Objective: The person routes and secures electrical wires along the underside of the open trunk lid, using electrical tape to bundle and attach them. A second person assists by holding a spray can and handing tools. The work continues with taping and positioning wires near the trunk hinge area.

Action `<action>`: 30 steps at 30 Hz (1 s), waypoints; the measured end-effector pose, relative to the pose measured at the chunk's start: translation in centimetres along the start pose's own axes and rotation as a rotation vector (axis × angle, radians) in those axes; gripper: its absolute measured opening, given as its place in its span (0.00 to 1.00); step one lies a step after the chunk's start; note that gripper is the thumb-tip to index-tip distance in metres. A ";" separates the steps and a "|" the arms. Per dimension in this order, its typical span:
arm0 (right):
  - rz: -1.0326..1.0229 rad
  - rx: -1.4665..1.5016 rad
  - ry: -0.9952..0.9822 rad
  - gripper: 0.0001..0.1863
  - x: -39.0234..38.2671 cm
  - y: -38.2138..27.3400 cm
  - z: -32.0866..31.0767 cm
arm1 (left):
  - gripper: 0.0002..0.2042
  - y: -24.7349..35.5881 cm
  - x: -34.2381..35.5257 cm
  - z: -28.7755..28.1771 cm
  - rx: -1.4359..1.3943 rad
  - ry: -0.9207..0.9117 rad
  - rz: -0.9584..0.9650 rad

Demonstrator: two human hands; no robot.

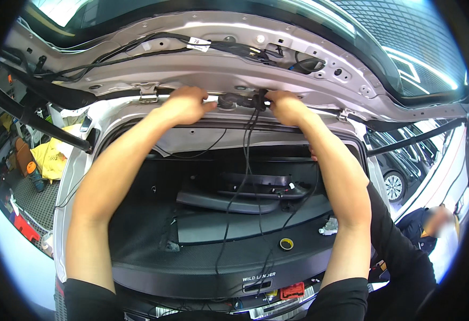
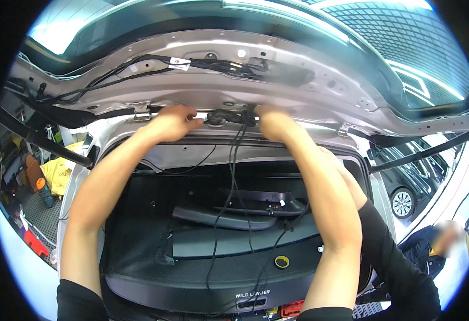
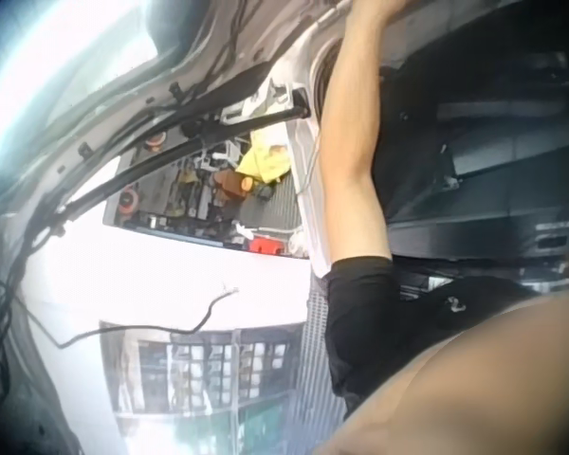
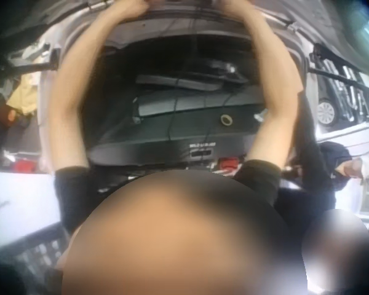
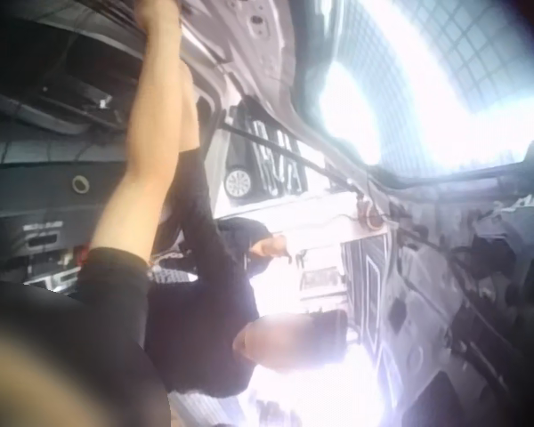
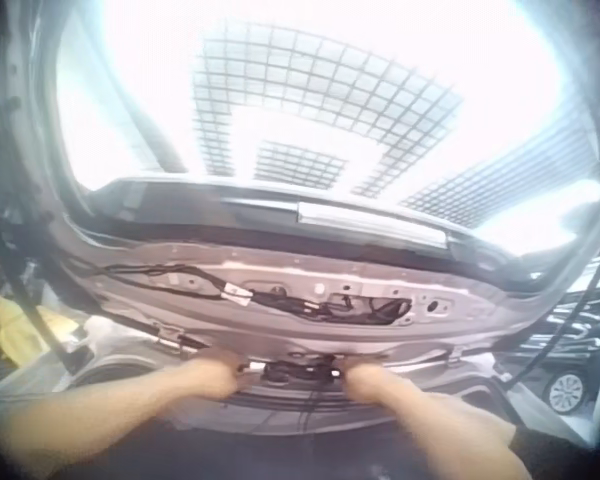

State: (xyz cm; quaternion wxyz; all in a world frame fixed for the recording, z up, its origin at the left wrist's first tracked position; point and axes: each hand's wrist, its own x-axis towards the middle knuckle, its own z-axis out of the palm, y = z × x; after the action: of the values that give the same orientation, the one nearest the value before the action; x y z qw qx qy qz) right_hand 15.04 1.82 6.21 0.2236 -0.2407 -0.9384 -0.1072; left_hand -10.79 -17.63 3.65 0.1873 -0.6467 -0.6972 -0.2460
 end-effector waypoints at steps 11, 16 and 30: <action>0.086 0.290 0.105 0.18 -1.4 1.8 0.5 | 0.10 0.0 2.8 5.1 -0.198 0.119 0.047; -0.213 0.321 0.312 0.20 -1.8 3.1 1.5 | 0.09 -0.1 2.8 4.8 -0.299 0.087 0.003; -0.334 -0.161 0.197 0.16 -1.3 1.9 0.4 | 0.09 -0.8 2.2 3.5 -0.311 -0.004 0.033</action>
State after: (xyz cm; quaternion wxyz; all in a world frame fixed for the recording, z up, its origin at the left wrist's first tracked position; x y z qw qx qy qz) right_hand 16.92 3.06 5.46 0.2734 -0.0872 -0.9273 -0.2404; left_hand -11.63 -13.83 2.05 0.0876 -0.6798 -0.6403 -0.3467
